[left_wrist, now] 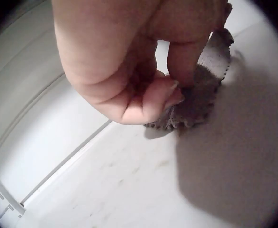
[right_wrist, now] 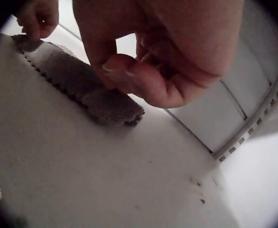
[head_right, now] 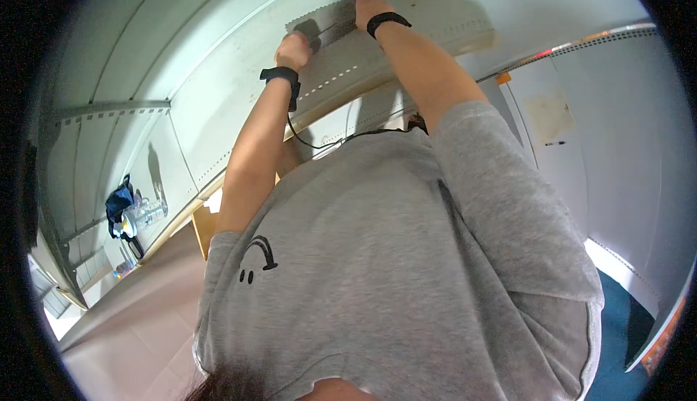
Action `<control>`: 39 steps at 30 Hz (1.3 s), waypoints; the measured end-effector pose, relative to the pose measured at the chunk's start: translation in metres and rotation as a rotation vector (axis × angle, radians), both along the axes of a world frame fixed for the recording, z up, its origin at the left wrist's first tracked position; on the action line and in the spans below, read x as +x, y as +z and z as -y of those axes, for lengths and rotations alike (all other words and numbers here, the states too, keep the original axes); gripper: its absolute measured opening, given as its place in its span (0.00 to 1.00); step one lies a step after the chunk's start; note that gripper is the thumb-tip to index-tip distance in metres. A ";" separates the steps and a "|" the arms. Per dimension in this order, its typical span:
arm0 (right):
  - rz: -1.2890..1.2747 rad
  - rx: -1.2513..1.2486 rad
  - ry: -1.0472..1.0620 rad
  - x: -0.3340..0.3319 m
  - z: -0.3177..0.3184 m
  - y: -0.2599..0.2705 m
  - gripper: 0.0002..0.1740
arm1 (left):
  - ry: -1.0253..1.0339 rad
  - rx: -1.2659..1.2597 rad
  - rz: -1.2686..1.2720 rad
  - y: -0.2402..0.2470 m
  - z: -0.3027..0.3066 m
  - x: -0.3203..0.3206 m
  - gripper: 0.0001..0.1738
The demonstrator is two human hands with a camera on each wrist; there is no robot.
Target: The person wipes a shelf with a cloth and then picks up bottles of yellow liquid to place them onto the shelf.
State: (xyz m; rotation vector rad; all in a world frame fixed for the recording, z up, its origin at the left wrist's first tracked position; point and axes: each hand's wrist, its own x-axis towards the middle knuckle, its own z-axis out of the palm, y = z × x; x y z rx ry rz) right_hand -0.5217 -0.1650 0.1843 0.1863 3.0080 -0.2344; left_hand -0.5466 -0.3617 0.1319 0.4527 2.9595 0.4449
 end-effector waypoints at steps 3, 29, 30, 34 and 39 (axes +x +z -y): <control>0.059 -0.019 -0.072 0.003 -0.051 -0.015 0.13 | -0.061 0.033 -0.039 0.008 -0.046 0.004 0.09; 0.016 -0.160 0.172 0.076 -0.100 -0.010 0.09 | -0.193 -0.019 0.006 0.025 -0.057 0.080 0.09; 0.005 -0.194 0.187 0.074 -0.085 -0.010 0.09 | -0.175 -0.018 0.006 0.024 -0.044 0.077 0.09; -0.033 -0.179 0.318 0.028 -0.034 -0.015 0.08 | -0.017 -0.182 -0.053 -0.006 -0.003 0.023 0.09; -0.089 -0.024 0.306 -0.008 0.016 -0.005 0.08 | 0.189 -0.237 -0.014 0.011 0.018 0.008 0.10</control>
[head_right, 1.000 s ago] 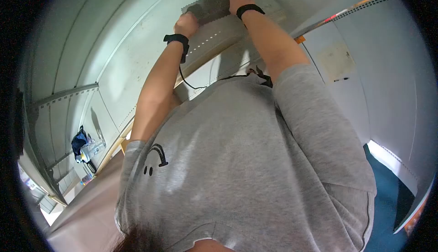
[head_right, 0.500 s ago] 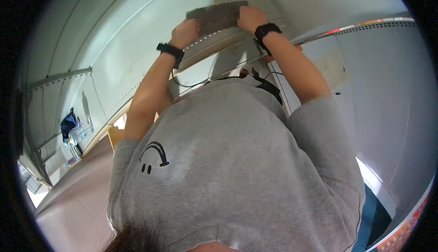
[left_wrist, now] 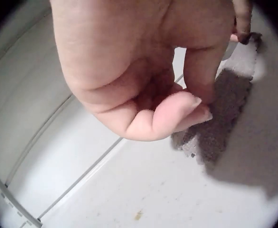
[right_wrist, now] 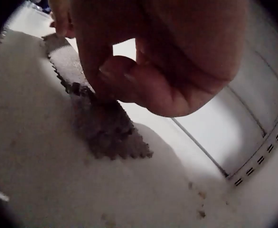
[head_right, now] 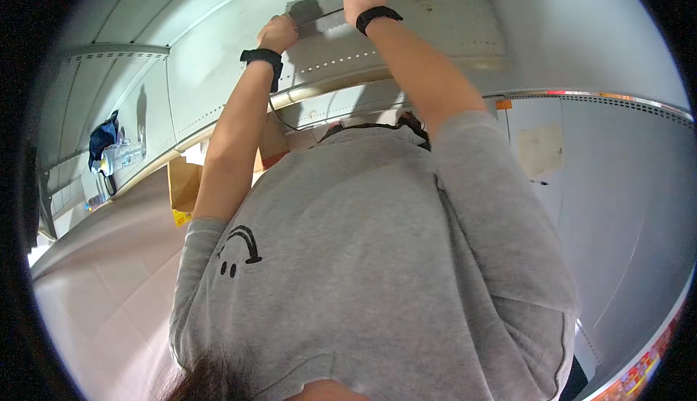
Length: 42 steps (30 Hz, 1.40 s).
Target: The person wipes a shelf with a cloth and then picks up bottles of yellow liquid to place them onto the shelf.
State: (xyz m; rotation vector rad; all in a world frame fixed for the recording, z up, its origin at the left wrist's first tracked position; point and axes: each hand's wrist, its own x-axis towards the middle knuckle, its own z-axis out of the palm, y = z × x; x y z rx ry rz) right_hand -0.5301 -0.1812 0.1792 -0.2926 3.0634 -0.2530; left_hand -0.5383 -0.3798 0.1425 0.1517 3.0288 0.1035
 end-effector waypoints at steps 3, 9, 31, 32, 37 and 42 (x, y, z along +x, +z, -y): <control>0.091 -0.059 0.118 0.020 0.015 0.013 0.10 | -0.090 -0.003 0.003 0.024 0.029 0.036 0.09; 0.242 -0.182 0.250 0.076 0.050 0.015 0.10 | -0.191 0.127 0.045 0.047 0.089 0.104 0.06; 0.150 -0.080 0.652 0.076 0.315 0.014 0.07 | 0.314 0.030 0.089 0.030 0.331 0.146 0.10; 0.150 -0.079 0.670 0.078 0.319 0.012 0.07 | 0.318 0.036 0.081 0.030 0.335 0.153 0.08; 0.113 -0.058 0.599 0.057 0.333 0.001 0.09 | 0.316 0.044 0.067 0.025 0.342 0.136 0.07; 0.041 0.043 0.458 0.028 0.337 0.017 0.11 | 0.344 0.010 -0.118 0.009 0.335 0.092 0.09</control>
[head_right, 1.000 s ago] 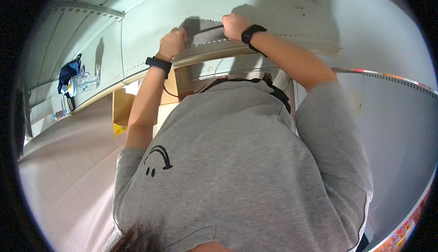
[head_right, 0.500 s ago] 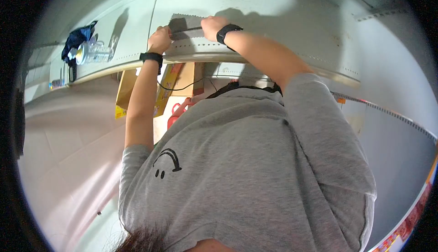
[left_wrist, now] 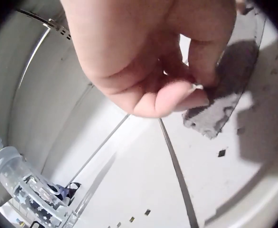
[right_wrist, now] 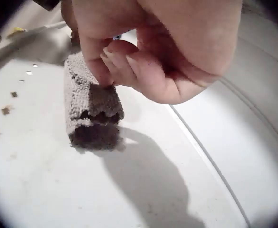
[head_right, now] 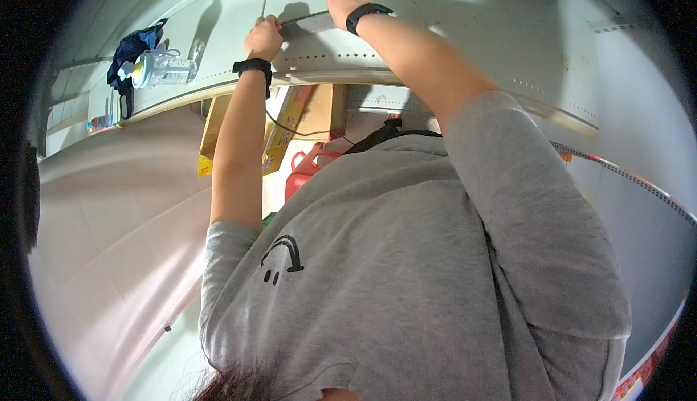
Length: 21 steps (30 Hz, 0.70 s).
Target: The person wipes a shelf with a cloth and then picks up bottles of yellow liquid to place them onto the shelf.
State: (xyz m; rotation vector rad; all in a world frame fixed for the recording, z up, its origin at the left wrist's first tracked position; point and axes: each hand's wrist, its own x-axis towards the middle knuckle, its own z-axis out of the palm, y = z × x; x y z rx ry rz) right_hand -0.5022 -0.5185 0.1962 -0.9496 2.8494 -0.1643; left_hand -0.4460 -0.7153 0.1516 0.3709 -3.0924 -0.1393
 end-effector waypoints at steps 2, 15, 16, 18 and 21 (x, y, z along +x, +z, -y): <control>0.013 0.038 -0.017 -0.008 -0.006 0.001 0.11 | -0.018 0.051 -0.011 0.004 -0.007 -0.005 0.10; 0.227 0.013 0.110 0.040 -0.053 -0.017 0.10 | -0.194 0.133 0.351 0.025 -0.027 0.031 0.09; 0.227 0.009 0.097 0.035 -0.056 -0.017 0.10 | -0.207 0.129 0.352 0.021 -0.031 0.025 0.09; 0.134 0.008 -0.001 0.019 -0.066 -0.015 0.10 | -0.158 0.182 0.258 0.008 -0.039 0.005 0.10; 0.078 0.056 -0.101 0.002 -0.092 -0.009 0.12 | -0.159 0.106 0.184 -0.002 -0.083 -0.022 0.11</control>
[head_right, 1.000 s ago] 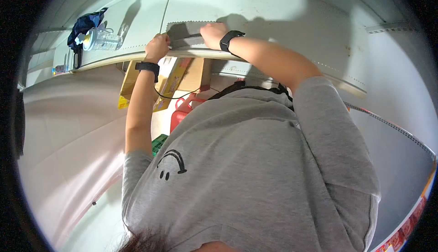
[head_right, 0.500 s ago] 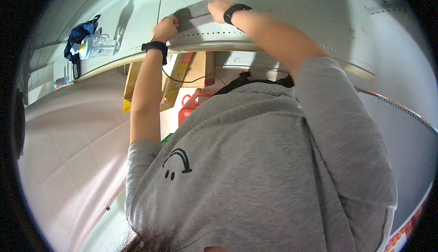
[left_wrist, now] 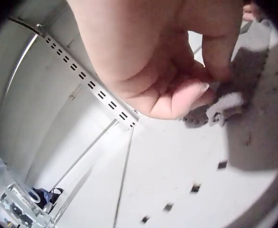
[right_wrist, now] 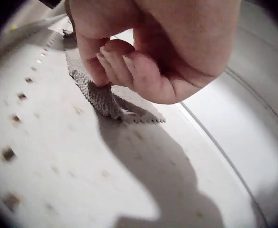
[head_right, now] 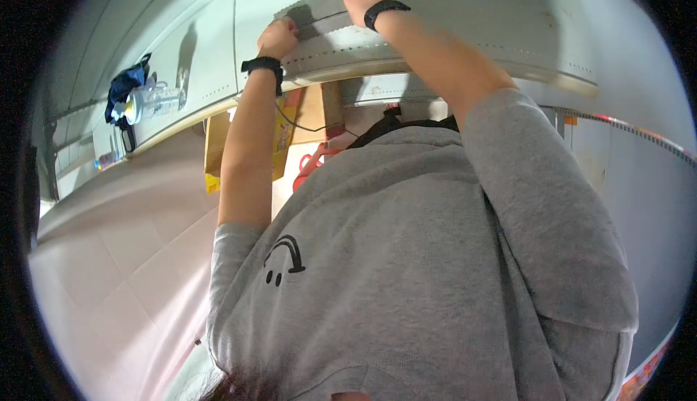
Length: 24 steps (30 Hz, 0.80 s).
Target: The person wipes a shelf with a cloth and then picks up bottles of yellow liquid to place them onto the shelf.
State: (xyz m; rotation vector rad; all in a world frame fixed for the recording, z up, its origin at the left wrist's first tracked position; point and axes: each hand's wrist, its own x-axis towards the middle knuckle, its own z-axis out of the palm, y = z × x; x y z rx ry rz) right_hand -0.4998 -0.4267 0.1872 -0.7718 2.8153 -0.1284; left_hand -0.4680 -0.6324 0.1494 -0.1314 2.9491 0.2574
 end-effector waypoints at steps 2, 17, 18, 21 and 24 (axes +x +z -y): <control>0.013 0.031 -0.018 -0.008 -0.028 -0.002 0.12 | -0.081 0.017 0.030 0.006 -0.031 -0.010 0.11; -0.029 -0.067 -0.097 0.003 -0.140 -0.016 0.09 | -0.309 0.031 0.119 0.004 -0.119 -0.024 0.09; -0.058 -0.054 -0.164 -0.004 -0.142 -0.014 0.09 | -0.233 0.039 0.058 -0.003 -0.127 -0.030 0.08; -0.086 -0.004 -0.228 -0.018 -0.155 -0.010 0.10 | -0.136 0.065 0.002 0.010 -0.164 -0.035 0.12; -0.070 0.001 -0.208 -0.009 -0.181 -0.006 0.10 | -0.199 0.024 0.047 0.002 -0.181 -0.032 0.12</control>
